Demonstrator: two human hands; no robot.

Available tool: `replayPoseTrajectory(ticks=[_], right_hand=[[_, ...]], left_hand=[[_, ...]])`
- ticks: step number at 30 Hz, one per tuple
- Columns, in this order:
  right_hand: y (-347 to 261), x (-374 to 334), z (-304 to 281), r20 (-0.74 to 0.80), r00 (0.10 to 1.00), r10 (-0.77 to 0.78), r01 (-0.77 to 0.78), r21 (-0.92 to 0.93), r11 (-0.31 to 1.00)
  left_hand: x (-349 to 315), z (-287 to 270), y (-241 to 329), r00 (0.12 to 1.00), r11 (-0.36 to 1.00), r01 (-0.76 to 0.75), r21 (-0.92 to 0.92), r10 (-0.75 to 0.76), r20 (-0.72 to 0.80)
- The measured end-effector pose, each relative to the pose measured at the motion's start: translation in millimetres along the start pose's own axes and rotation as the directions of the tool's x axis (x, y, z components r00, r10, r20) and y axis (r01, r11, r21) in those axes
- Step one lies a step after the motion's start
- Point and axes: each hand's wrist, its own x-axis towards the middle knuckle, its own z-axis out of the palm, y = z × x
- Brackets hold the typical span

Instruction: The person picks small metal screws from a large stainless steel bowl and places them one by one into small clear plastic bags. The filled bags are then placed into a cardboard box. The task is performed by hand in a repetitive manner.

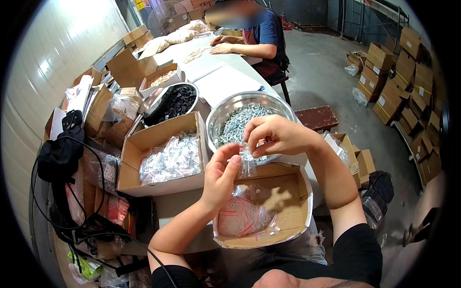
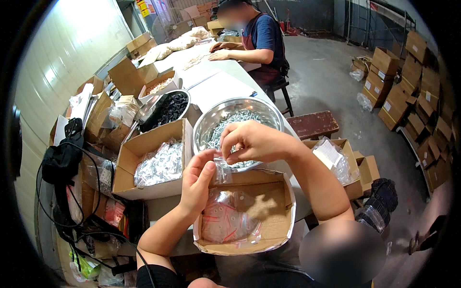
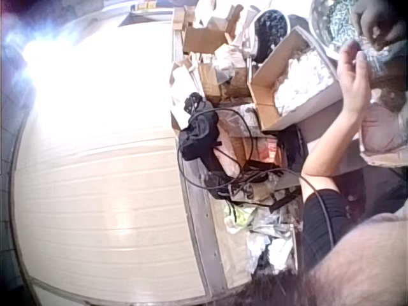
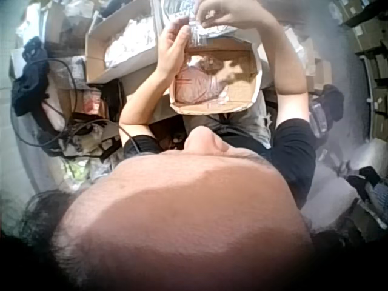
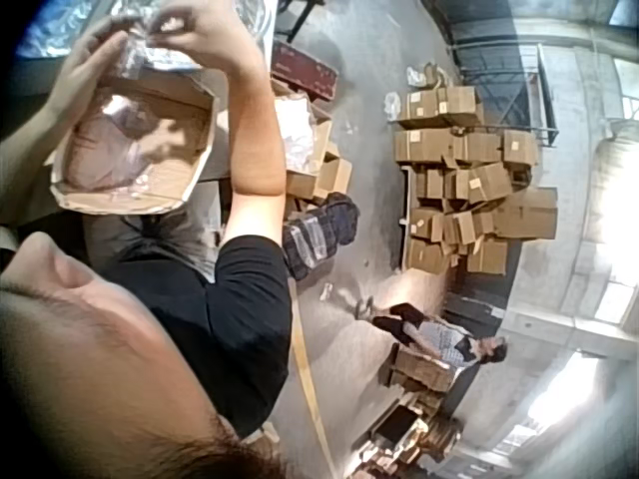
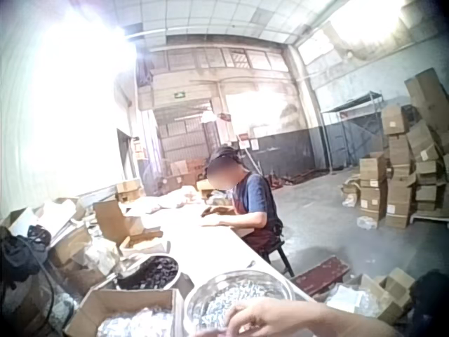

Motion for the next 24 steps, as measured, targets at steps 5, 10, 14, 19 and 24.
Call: replayPoseTrajectory(ticks=[5, 10, 14, 19, 24], right_hand=[[-2, 3, 11, 0.011, 0.998, 0.058, -0.058, -0.024, 0.998], [-9, 5, 12, 0.004, 0.992, 0.123, -0.123, -0.019, 0.992], [-3, 5, 16, 0.026, 0.994, 0.110, -0.108, -0.041, 0.993], [-1, 6, 20, 0.075, 0.989, 0.130, -0.123, -0.095, 0.988], [3, 6, 19, 0.120, 0.989, 0.081, -0.075, -0.056, 0.996]], left_hand=[[2, 3, -2, 0.997, 1.000, -0.013, 0.016, 0.014, -0.069], [1, 1, -2, 0.993, 0.997, -0.009, 0.077, 0.018, -0.119], [-1, 2, -2, 0.995, 0.992, -0.011, 0.125, 0.024, -0.099], [-3, 2, 1, 0.998, 0.981, 0.036, 0.193, -0.025, -0.060], [-4, 2, 6, 0.997, 0.979, 0.045, 0.199, -0.033, -0.063]])
